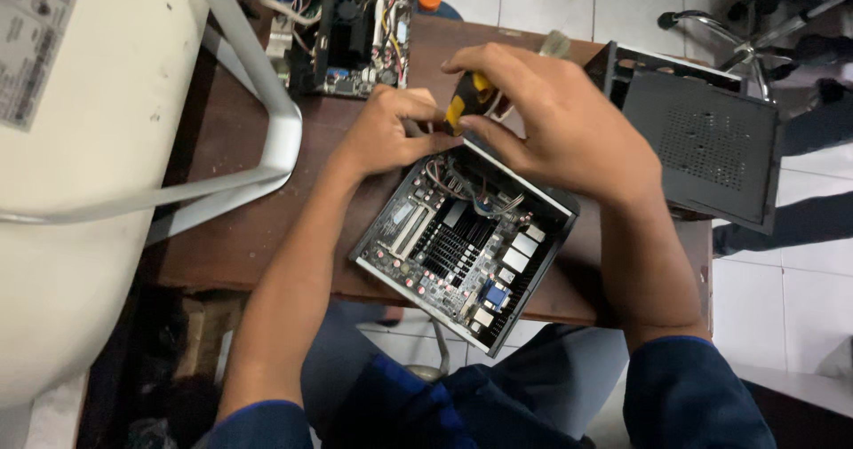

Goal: The person uses a screwdriver to remove screws from a motherboard and then places the motherboard into a computer case. They then use the screwdriver to secure the motherboard inside the case.

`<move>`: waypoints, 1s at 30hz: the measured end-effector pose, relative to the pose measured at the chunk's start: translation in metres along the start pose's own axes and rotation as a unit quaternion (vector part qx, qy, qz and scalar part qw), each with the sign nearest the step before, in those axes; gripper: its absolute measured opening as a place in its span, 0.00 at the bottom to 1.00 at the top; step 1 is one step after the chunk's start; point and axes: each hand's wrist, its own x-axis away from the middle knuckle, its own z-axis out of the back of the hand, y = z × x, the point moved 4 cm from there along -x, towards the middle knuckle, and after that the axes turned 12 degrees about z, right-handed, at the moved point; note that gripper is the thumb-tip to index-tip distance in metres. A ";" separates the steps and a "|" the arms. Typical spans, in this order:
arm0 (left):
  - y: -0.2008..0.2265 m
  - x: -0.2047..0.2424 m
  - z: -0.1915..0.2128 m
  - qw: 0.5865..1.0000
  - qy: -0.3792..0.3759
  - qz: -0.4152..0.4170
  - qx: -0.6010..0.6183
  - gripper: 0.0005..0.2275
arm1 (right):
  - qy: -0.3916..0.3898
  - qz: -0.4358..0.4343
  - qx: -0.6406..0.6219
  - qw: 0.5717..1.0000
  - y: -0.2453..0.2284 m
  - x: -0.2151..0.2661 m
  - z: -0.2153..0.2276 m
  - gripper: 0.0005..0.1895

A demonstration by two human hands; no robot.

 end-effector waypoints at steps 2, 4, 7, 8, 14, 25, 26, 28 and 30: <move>-0.008 0.000 0.000 1.000 0.013 0.001 0.013 0.16 | 0.010 0.015 0.020 1.000 -0.007 0.002 0.006 0.20; -0.011 0.002 0.006 0.999 0.022 0.002 0.026 0.25 | 0.024 0.027 0.040 0.999 -0.017 0.008 0.015 0.20; -0.012 0.002 0.011 0.981 -0.083 0.148 -0.091 0.32 | 0.092 0.008 0.039 0.995 -0.034 0.027 0.037 0.21; -0.011 0.005 0.013 0.966 -0.115 0.224 -0.057 0.32 | 0.104 -0.012 0.060 0.993 -0.037 0.034 0.041 0.21; -0.011 0.010 0.010 0.941 -0.172 0.292 0.000 0.35 | 0.095 -0.007 0.041 0.995 -0.048 0.031 0.043 0.23; -0.022 0.004 -0.010 0.973 -0.154 0.172 -0.006 0.09 | 0.021 0.058 -0.087 0.994 -0.053 0.004 0.021 0.18; -0.030 0.003 -0.012 0.979 -0.151 0.131 -0.037 0.10 | 0.020 0.055 -0.088 0.994 -0.051 0.004 0.019 0.18; -0.038 0.002 -0.017 0.982 -0.150 0.091 -0.066 0.18 | 0.018 0.049 -0.091 0.994 -0.046 0.003 0.016 0.18; -0.038 0.002 -0.020 0.980 -0.146 0.139 0.001 0.09 | 0.016 0.069 -0.091 0.993 -0.044 0.001 0.012 0.17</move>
